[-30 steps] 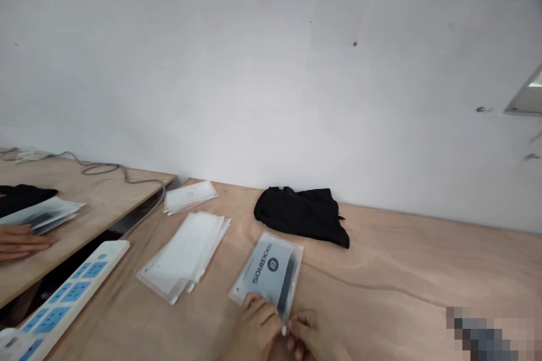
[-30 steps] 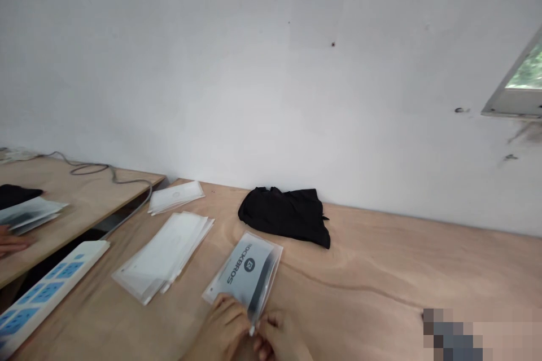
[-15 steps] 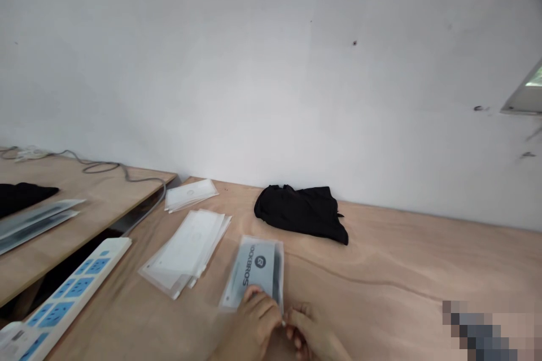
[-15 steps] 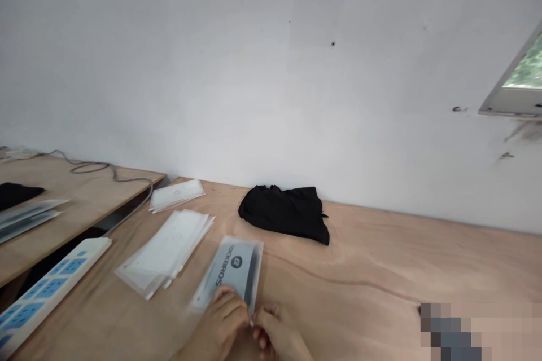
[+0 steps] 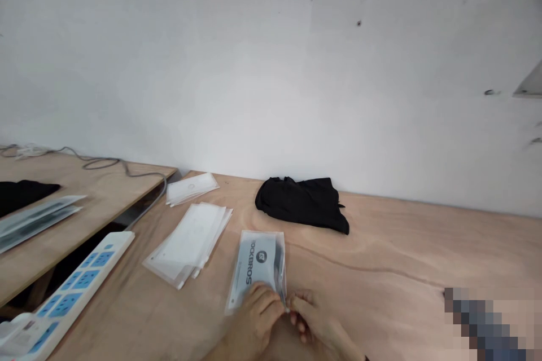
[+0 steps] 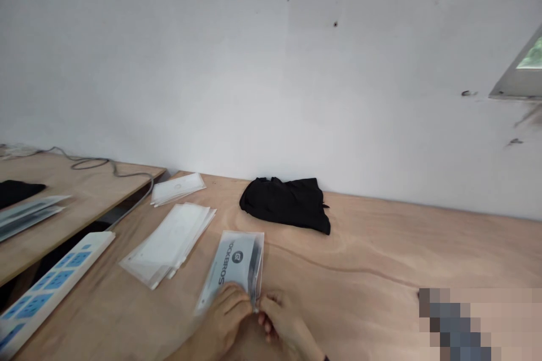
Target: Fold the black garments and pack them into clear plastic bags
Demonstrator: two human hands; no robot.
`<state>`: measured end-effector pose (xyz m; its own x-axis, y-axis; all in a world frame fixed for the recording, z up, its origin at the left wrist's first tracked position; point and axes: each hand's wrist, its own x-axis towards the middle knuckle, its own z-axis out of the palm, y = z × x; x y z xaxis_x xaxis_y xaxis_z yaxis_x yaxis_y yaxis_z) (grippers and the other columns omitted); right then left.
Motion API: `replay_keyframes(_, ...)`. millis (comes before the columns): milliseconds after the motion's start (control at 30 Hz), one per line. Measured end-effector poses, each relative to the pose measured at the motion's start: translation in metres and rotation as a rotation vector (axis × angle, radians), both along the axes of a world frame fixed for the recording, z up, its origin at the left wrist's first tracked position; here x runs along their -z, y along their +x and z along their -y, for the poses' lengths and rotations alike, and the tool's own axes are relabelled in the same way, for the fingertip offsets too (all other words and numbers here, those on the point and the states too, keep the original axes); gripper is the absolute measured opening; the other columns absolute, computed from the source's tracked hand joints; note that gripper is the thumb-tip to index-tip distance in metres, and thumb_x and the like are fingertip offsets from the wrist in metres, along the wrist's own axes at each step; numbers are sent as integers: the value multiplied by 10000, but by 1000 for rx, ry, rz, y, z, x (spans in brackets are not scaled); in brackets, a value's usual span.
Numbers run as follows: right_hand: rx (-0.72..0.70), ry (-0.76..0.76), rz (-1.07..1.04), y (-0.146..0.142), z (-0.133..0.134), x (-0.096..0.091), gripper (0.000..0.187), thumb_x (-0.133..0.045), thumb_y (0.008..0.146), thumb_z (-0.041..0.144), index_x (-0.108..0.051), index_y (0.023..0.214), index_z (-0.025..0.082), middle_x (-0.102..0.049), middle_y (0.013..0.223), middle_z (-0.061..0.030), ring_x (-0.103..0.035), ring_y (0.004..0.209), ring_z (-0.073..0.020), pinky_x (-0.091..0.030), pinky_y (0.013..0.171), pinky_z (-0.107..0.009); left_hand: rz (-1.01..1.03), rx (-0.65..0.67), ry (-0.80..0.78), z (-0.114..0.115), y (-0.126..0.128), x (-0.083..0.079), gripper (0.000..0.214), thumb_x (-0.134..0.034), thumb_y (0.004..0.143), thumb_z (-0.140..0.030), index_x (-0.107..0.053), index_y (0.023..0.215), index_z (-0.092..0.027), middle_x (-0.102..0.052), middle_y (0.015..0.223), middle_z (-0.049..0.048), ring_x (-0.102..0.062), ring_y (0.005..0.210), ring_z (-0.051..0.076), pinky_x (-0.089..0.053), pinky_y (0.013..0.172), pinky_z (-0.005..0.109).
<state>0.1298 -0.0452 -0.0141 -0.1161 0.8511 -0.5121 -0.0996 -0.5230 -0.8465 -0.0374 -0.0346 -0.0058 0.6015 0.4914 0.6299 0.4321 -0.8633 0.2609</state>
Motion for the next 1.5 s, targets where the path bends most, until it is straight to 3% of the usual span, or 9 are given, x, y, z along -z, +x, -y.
replay_keyframes(267, -65, -20, -17, 10, 0, 4, 390, -605, 609, 556, -576, 628, 167, -535, 474, 33, -403, 354, -58, -277, 331, -184, -33, -121, -19, 2, 10, -6, 310, -300, 972, -159, -562, 807, -176, -609, 796, 31, -529, 729, 165, -399, 721, 306)
replay_keyframes(767, 158, 52, -54, 5, -12, 5, 350, -604, 609, 480, -423, 483, 208, -353, 384, 93, -288, 355, -41, -196, 357, -178, 38, 67, 19, 10, 23, -9, 345, -223, 932, -87, -549, 847, -160, -606, 766, 50, -535, 735, 162, -456, 717, 277)
replay_keyframes(933, 310, 125, 44, 22, -35, 4, 322, -572, 626, 472, -433, 507, 207, -390, 440, 84, -320, 383, -48, -239, 375, -181, 19, 137, 74, 18, 11, -2, 311, -294, 973, -189, -544, 790, -172, -625, 745, 22, -523, 704, 139, -436, 705, 256)
replay_keyframes(1067, 396, 196, 178, 56, -47, 5, 318, -502, 659, 511, -451, 554, 215, -433, 481, 69, -354, 407, -67, -298, 409, -199, -86, 166, 80, 7, -18, -1, 266, -358, 966, -223, -563, 801, -184, -641, 721, 6, -539, 690, 128, -431, 752, 262)
replay_keyframes(1133, 367, 215, 272, 74, -43, 2, 310, -532, 642, 505, -482, 552, 213, -461, 463, 53, -376, 399, -87, -295, 404, -220, -198, 106, 15, -7, -38, -12, 241, -388, 949, -199, -580, 804, -192, -650, 728, 3, -565, 719, 139, -427, 810, 296)
replay_keyframes(1233, 346, 297, 467, 83, -35, -8, 259, -606, 634, 460, -566, 617, 205, -557, 508, 5, -512, 494, -159, -369, 469, -261, -363, -83, -189, -28, -56, -43, 119, -503, 888, -193, -615, 854, -215, -672, 868, 9, -593, 890, 187, -411, 904, 368)
replay_keyframes(1333, 222, 626, 841, 59, -36, -16, 379, -513, 780, 476, -638, 1022, 213, -689, 1025, -101, -618, 948, -275, -469, 785, -382, -388, -228, -326, -41, -40, -65, 305, -541, 878, -272, -560, 1182, -248, -554, 1292, 45, -461, 1213, 250, -353, 1021, 441)
replay_keyframes(1400, 11, 849, 1101, 34, -44, -12, 488, -419, 864, 471, -517, 1283, 241, -511, 1373, -89, -444, 1259, -302, -355, 1006, -476, -382, -277, -353, -49, -16, -62, 500, -513, 896, -390, -411, 1365, -251, -357, 1475, 63, -300, 1347, 286, -262, 1085, 512)
replay_keyframes(1500, -266, 936, 1341, 7, -58, 6, 536, -361, 906, 451, -346, 1414, 279, -352, 1489, -38, -260, 1380, -306, -230, 1083, -564, -395, -315, -415, -59, 13, -37, 758, -480, 856, -584, -226, 1466, -211, -191, 1536, 108, -165, 1398, 337, -154, 1098, 604)
